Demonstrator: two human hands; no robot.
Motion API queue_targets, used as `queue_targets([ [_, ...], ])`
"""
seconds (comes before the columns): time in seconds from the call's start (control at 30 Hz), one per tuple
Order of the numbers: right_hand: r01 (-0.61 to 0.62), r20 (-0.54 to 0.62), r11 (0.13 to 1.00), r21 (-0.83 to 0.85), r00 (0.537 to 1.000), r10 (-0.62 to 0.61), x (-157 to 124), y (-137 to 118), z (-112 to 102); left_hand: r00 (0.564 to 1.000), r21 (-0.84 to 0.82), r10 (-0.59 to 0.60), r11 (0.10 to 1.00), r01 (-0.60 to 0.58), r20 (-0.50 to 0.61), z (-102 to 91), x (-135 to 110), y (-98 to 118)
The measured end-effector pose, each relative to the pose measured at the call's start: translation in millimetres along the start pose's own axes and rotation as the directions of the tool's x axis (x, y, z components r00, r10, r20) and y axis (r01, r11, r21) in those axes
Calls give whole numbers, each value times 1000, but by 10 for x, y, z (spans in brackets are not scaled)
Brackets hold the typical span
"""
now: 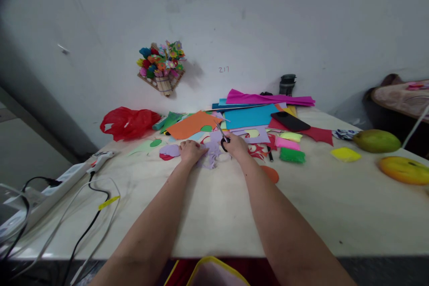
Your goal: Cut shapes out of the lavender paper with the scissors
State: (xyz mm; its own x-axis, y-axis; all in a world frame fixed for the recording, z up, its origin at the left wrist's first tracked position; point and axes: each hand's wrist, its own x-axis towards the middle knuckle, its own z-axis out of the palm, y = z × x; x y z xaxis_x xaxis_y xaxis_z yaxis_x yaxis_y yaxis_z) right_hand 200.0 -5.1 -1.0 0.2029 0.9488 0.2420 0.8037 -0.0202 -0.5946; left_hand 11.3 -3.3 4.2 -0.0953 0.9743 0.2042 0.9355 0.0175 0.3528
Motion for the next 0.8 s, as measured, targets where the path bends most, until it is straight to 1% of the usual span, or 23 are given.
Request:
queue_targets([
  [0.17,-8,55,999,-48,998,10,-47,-54,-21,997,-59,-46,997,50,66,-40,7,37],
  [0.23,-21,60,998,-59,998,24,-60,-72,-35,997,-62,-46,997,50,62,-42,12,32],
  [0.4,-32,43,998,-57,998,35,-70,-90,-23,999,-39,-39,998,39,4,-28,17,0],
  [0.63,5,50,999,-51,999,-3,-77,-105,15,995,-84,-56,995,62,83,-15,57,22],
  [0.8,10,46,999,-39,999,-8,-79,-102,26,995,-99,-58,993,66,80,7,59,31],
])
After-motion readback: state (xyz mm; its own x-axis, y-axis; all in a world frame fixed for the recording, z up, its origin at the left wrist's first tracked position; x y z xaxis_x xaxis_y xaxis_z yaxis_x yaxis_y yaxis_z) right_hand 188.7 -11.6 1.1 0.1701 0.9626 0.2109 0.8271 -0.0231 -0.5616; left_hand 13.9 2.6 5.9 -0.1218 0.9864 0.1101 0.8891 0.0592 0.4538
